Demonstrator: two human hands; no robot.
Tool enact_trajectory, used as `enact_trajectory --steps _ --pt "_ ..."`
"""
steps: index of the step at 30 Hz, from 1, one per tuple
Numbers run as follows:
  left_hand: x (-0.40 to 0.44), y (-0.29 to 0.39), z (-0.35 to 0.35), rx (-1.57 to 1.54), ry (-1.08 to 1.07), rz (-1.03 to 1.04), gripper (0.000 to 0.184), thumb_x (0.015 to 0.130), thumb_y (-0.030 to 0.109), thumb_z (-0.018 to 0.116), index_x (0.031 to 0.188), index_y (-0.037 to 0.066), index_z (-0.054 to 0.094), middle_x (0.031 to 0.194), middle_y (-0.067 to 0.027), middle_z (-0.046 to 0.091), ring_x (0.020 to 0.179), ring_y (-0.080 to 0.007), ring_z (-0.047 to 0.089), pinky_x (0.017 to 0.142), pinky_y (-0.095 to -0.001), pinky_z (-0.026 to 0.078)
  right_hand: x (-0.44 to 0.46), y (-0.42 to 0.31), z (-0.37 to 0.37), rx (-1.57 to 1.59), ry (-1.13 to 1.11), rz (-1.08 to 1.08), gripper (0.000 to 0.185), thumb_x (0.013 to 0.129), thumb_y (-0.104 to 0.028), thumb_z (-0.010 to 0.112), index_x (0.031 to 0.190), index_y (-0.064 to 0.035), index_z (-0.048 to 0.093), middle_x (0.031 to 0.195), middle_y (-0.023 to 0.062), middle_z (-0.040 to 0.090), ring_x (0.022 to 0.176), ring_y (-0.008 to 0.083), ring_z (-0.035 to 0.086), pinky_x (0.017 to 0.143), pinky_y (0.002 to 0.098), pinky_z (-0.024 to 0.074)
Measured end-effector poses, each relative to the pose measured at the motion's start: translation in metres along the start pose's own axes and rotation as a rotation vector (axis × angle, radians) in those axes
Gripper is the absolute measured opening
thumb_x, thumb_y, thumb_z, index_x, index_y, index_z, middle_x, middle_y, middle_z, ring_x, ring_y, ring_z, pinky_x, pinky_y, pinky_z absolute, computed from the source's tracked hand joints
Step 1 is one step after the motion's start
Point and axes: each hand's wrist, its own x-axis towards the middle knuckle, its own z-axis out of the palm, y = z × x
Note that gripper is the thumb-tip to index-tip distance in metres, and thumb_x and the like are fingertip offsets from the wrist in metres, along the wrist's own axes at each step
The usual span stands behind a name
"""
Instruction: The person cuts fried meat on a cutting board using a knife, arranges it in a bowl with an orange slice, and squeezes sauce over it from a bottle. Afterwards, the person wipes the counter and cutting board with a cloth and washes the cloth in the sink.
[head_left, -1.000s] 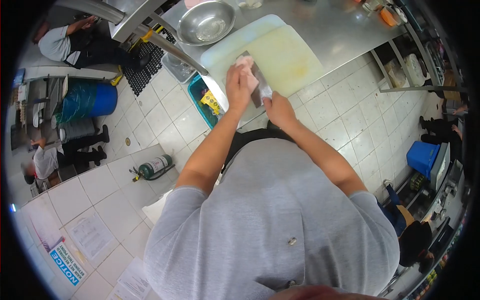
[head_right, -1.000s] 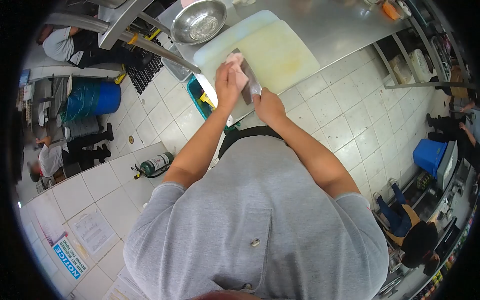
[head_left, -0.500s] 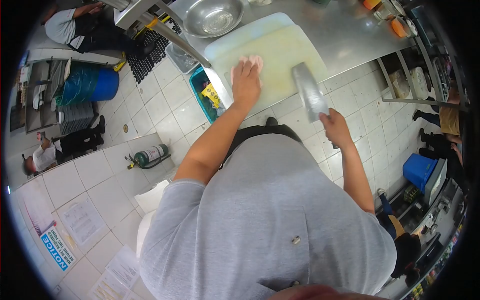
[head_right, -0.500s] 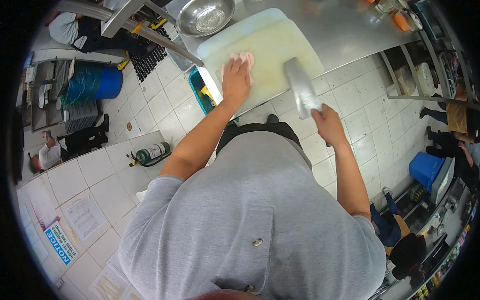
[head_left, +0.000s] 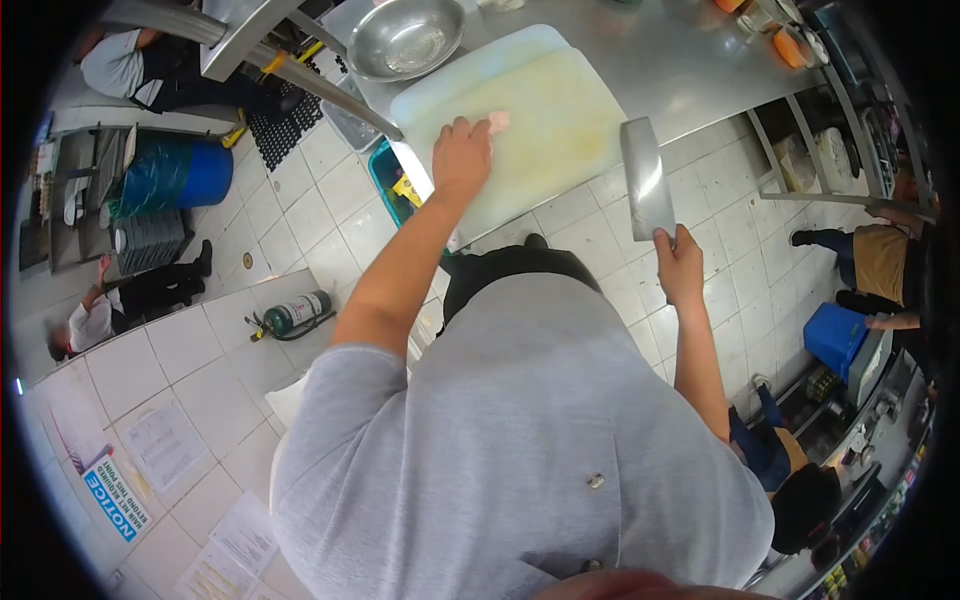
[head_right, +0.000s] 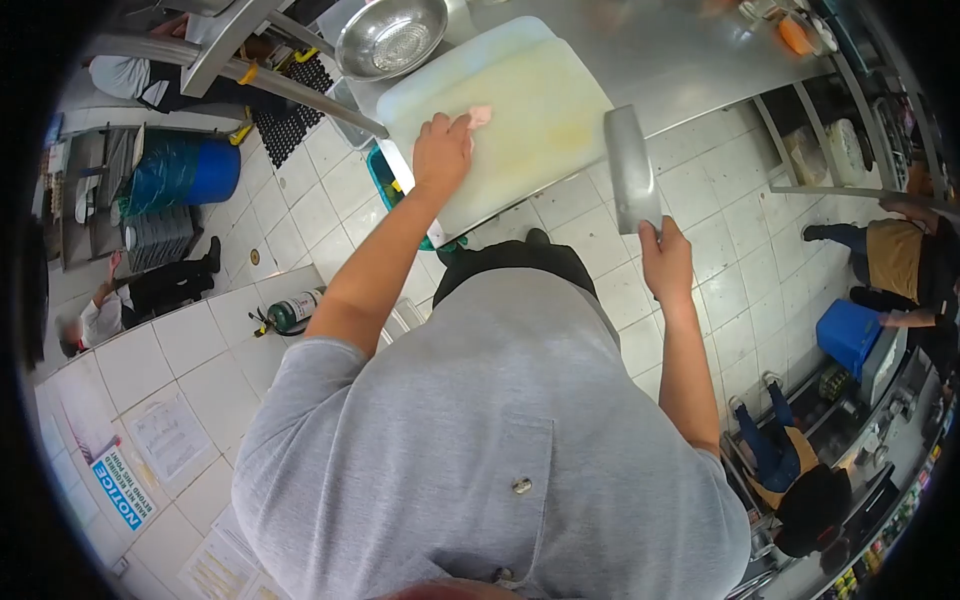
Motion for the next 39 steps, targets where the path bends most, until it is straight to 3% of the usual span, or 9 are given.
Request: enact_trajectory --steps 4,7,12,18,26,27,31,36,39 --pt "-0.059 0.028 -0.013 -0.052 -0.146 0.057 0.030 0.101 0.018 0.068 0.130 0.012 0.073 0.107 -0.0193 0.066 0.093 -0.0427 0.071 0.081 -0.0558 0.059 0.009 -0.040 0.029 -0.123 0.036 -0.334 0.043 0.104 -0.018 0.066 0.145 -0.0056 0.066 0.112 0.0249 0.076 0.098 0.0447 0.075 0.086 0.0495 0.0611" --pt "-0.102 0.015 -0.063 -0.169 -0.306 0.165 0.027 0.102 0.017 0.067 0.126 0.011 0.077 0.103 -0.0197 0.067 0.087 -0.0424 0.072 0.081 -0.0542 0.060 0.022 -0.078 0.039 -0.366 -0.277 -0.461 0.066 0.097 0.002 0.061 0.160 -0.0159 0.058 0.130 0.0192 0.067 0.118 0.0382 0.071 0.095 0.0472 0.0610" --pt "-0.047 0.056 -0.110 -0.483 0.007 0.002 0.027 0.097 0.015 0.070 0.120 0.017 0.083 0.100 -0.0153 0.067 0.091 -0.0387 0.069 0.081 -0.0504 0.057 0.031 -0.091 0.086 -0.372 -0.470 -0.622 0.072 0.093 0.007 0.062 0.160 -0.0205 0.060 0.127 0.0165 0.064 0.114 0.0354 0.072 0.096 0.0475 0.0615" --pt "-0.045 0.062 -0.004 -0.296 0.111 0.249 0.031 0.093 0.016 0.074 0.121 0.019 0.085 0.101 -0.0119 0.067 0.100 -0.0365 0.066 0.085 -0.0518 0.053 0.024 -0.084 0.121 -0.291 -0.556 -0.558 0.067 0.097 0.004 0.060 0.157 -0.0265 0.064 0.127 0.0185 0.063 0.114 0.0372 0.071 0.097 0.0467 0.0602" --pt "-0.029 -0.039 -0.008 -0.314 0.220 -0.172 0.024 0.095 0.014 0.071 0.115 0.014 0.084 0.107 -0.0179 0.066 0.100 -0.0397 0.067 0.089 -0.0488 0.052 0.026 -0.076 0.080 0.063 -0.516 -0.547 0.064 0.094 -0.003 0.061 0.157 -0.0159 0.063 0.117 0.0212 0.069 0.105 0.0373 0.072 0.093 0.0435 0.0594" --pt "-0.027 -0.043 -0.009 -0.313 0.226 -0.167 0.024 0.095 0.014 0.071 0.115 0.014 0.084 0.107 -0.0179 0.066 0.100 -0.0397 0.067 0.089 -0.0488 0.052 0.026 -0.076 0.071 0.231 -0.566 -0.384 0.047 0.096 -0.005 0.064 0.143 -0.0010 0.068 0.094 0.0157 0.071 0.083 0.0282 0.072 0.077 0.0394 0.0601" --pt "-0.034 0.009 -0.056 -0.596 0.385 -0.155 0.021 0.098 0.013 0.070 0.114 0.006 0.082 0.101 -0.0185 0.070 0.094 -0.0398 0.065 0.083 -0.0487 0.053 0.038 -0.073 0.059 0.831 -0.853 0.237 0.012 0.103 -0.013 0.068 0.108 -0.0026 0.069 0.078 0.0024 0.064 0.060 0.0110 0.059 0.051 0.0293 0.0464" --pt "-0.043 0.073 -0.014 -0.474 0.468 0.365 0.021 0.096 0.019 0.073 0.115 0.010 0.077 0.101 -0.0170 0.066 0.099 -0.0424 0.063 0.088 -0.0565 0.054 0.028 -0.085 0.092 0.770 -0.799 0.093 0.019 0.106 -0.025 0.069 0.107 -0.0063 0.071 0.080 0.0003 0.064 0.061 0.0116 0.057 0.052 0.0302 0.0439" --pt "-0.008 0.021 -0.047 -0.377 0.449 0.050 0.025 0.098 0.021 0.071 0.118 0.010 0.079 0.105 -0.0163 0.065 0.102 -0.0409 0.065 0.091 -0.0549 0.057 0.019 -0.093 0.053 0.835 -0.891 0.169 0.012 0.098 -0.013 0.066 0.102 -0.0017 0.068 0.072 0.0021 0.061 0.057 0.0132 0.056 0.050 0.0302 0.0446"
